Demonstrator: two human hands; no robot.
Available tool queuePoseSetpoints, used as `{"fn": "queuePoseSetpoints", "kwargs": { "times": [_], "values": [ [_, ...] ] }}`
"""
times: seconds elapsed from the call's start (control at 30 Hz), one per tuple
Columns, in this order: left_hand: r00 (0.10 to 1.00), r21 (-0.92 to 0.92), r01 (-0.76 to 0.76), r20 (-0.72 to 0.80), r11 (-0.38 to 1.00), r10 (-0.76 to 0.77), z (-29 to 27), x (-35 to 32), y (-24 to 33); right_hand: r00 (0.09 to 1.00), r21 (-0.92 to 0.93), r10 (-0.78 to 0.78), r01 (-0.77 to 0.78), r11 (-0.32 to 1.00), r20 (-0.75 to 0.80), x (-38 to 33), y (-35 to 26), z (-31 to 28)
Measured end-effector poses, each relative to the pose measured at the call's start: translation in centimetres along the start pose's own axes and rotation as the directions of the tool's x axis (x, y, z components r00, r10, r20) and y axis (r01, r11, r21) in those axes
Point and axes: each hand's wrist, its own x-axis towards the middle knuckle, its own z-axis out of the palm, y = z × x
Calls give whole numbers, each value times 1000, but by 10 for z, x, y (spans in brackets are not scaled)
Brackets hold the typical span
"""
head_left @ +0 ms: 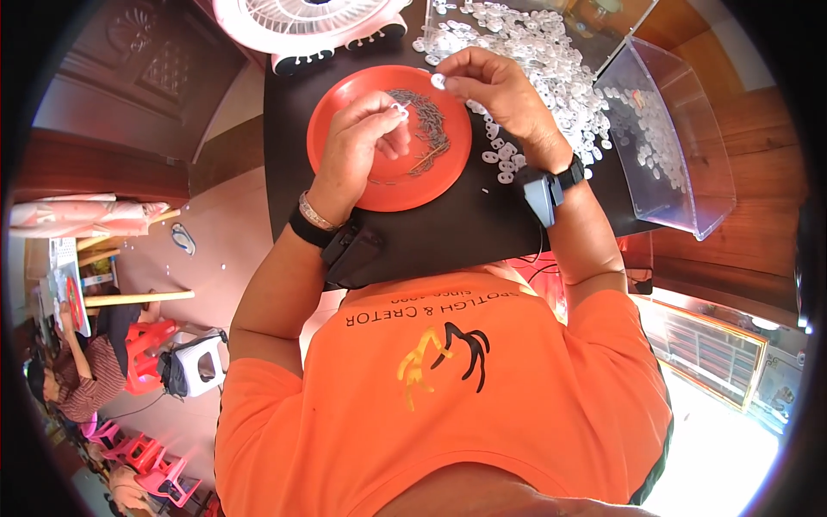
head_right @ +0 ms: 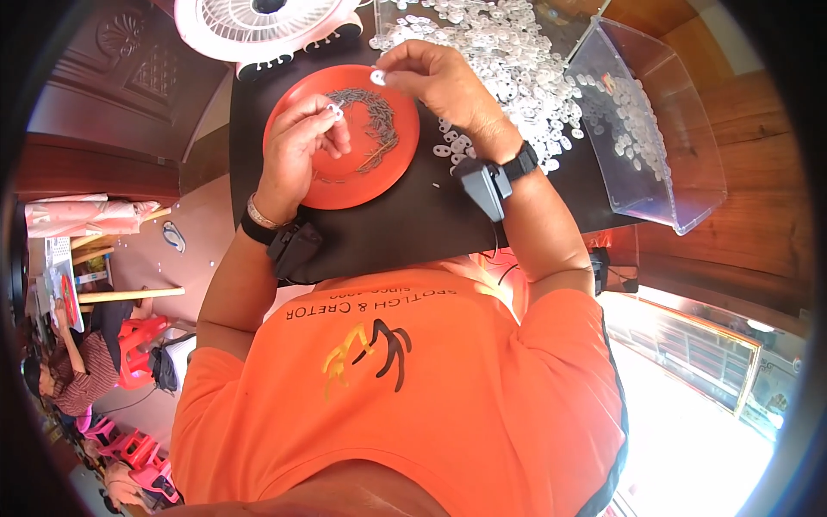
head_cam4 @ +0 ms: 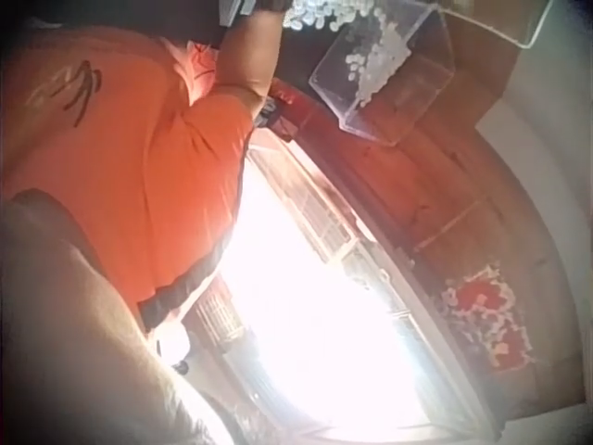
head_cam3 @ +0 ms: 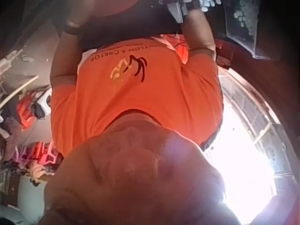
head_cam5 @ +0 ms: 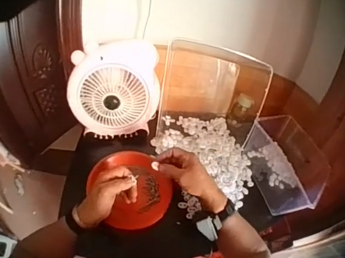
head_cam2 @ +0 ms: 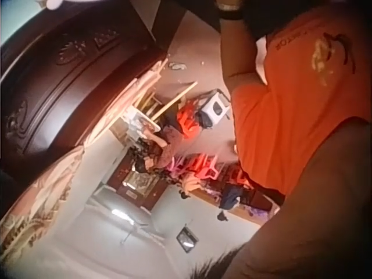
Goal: Assembling small metal pins into white plastic components on a table.
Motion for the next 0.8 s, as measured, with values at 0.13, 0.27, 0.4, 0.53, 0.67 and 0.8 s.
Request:
{"fn": "queuePoseSetpoints", "kwargs": {
  "times": [0.13,0.27,0.4,0.53,0.67,0.8],
  "values": [
    [998,-37,-7,67,999,10,-1,1,-3,995,127,3,-15,992,95,-5,1,19],
    [995,-122,-27,91,992,38,0,1,-2,996,141,-18,5,990,93,-9,-5,30],
    [995,-158,-49,81,986,62,0,1,-4,990,86,-55,44,995,131,-11,-6,31],
    [995,-167,-44,86,985,59,0,1,-4,988,92,-65,52,994,142,-12,-7,31],
    [994,-206,-60,81,977,78,-1,2,-3,984,166,-31,1,986,175,-10,-6,28],
    [992,-227,-67,92,971,90,-3,2,-5,982,209,-2,-38,977,188,-9,-4,28]
  ]
}}
